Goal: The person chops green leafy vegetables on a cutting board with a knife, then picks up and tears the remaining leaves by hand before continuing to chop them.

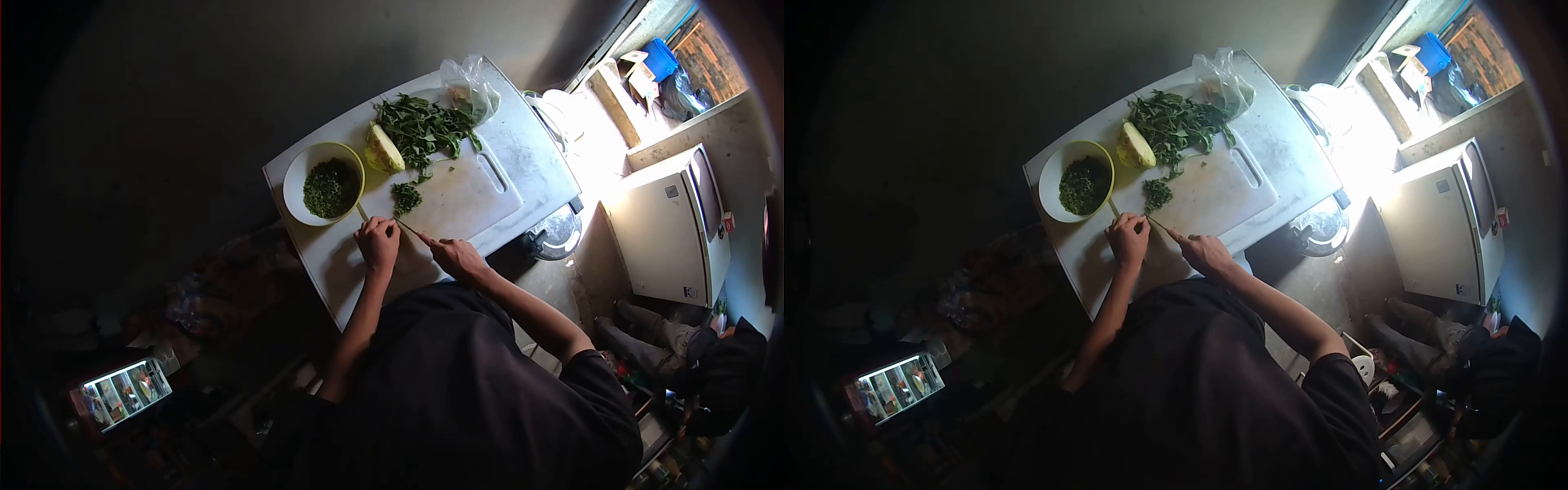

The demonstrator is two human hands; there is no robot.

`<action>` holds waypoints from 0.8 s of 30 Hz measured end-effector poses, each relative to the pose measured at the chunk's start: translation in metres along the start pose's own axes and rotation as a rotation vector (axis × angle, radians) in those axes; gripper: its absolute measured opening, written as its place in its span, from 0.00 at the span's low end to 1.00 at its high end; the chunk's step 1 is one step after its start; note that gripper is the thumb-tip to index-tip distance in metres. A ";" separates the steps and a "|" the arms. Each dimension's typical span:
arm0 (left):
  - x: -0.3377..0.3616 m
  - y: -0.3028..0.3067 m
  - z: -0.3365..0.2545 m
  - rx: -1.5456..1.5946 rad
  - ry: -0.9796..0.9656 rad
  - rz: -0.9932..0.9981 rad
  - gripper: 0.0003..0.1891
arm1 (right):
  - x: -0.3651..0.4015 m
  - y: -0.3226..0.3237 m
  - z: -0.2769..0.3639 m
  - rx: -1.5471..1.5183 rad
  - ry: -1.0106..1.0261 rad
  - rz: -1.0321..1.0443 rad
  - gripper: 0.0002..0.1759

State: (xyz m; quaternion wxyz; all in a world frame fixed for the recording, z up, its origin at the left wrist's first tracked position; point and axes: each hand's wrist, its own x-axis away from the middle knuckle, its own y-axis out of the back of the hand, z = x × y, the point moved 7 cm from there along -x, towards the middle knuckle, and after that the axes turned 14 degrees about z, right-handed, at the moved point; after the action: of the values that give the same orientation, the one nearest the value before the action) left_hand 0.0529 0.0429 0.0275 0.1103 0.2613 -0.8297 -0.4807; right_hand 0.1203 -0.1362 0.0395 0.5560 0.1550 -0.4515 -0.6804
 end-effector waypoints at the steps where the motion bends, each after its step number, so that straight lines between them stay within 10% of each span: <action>1: 0.000 0.000 0.000 0.011 -0.008 -0.013 0.03 | -0.001 -0.001 -0.001 0.000 0.011 -0.010 0.35; 24: -0.008 0.004 0.005 -0.005 0.068 0.062 0.03 | -0.012 -0.004 -0.007 0.047 0.054 -0.094 0.33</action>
State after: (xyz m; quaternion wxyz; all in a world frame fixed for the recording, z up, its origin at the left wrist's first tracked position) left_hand 0.0565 0.0524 0.0290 0.1540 0.2514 -0.8319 -0.4701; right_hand 0.1268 -0.1290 0.0293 0.5315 0.2073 -0.4447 -0.6905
